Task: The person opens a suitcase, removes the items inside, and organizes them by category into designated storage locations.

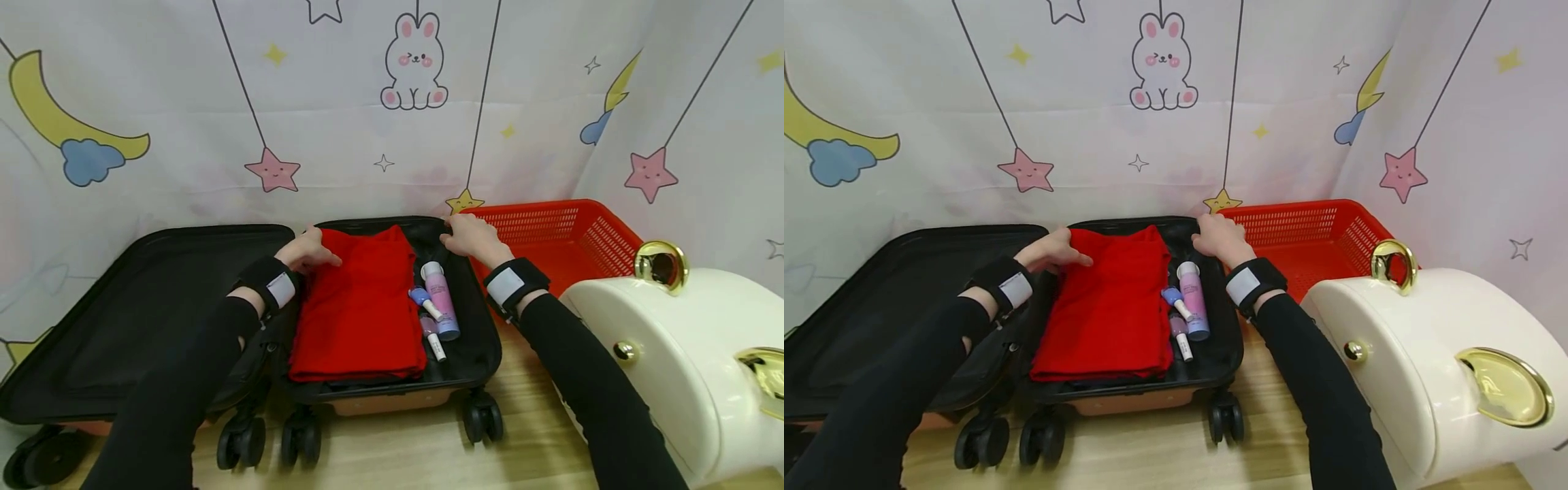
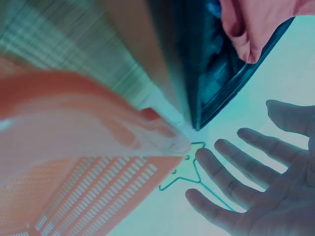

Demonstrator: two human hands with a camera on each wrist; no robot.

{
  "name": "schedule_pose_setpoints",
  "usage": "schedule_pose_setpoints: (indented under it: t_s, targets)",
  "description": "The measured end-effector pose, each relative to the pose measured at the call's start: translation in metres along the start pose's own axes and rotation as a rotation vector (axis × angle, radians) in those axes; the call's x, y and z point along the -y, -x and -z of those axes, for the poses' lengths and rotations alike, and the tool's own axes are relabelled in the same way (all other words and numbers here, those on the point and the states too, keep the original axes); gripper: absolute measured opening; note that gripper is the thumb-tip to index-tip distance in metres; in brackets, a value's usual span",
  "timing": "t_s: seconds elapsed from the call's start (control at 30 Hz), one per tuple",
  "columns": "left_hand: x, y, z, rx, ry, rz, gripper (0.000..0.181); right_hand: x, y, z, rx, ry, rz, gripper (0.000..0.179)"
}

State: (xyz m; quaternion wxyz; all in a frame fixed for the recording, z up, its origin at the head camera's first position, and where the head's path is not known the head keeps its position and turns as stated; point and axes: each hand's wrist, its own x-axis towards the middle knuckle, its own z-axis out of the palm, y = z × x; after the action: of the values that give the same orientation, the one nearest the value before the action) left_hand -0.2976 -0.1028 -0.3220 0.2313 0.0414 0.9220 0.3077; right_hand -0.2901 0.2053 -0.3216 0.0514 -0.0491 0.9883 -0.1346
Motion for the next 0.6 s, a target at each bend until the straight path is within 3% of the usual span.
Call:
schedule_pose_setpoints:
  t_s: [0.17,0.37,0.5,0.6]
  targets:
    - [0.002,0.001,-0.001,-0.009,0.116,-0.045,0.031,0.004,-0.001,-0.002,0.046,-0.029,0.031,0.050]
    - [0.005,0.004,-0.002,0.021,0.214,-0.092,0.024,0.003,0.001,-0.009,0.082,-0.075,0.078,0.050]
    - [0.000,0.009,-0.001,0.029,0.208,-0.191,0.017,0.004,0.003,-0.011,0.105,-0.084,0.123,0.049]
    - [-0.006,0.015,0.003,0.012,0.206,-0.260,0.016,0.005,0.005,-0.011,0.173,-0.065,0.164,0.049]
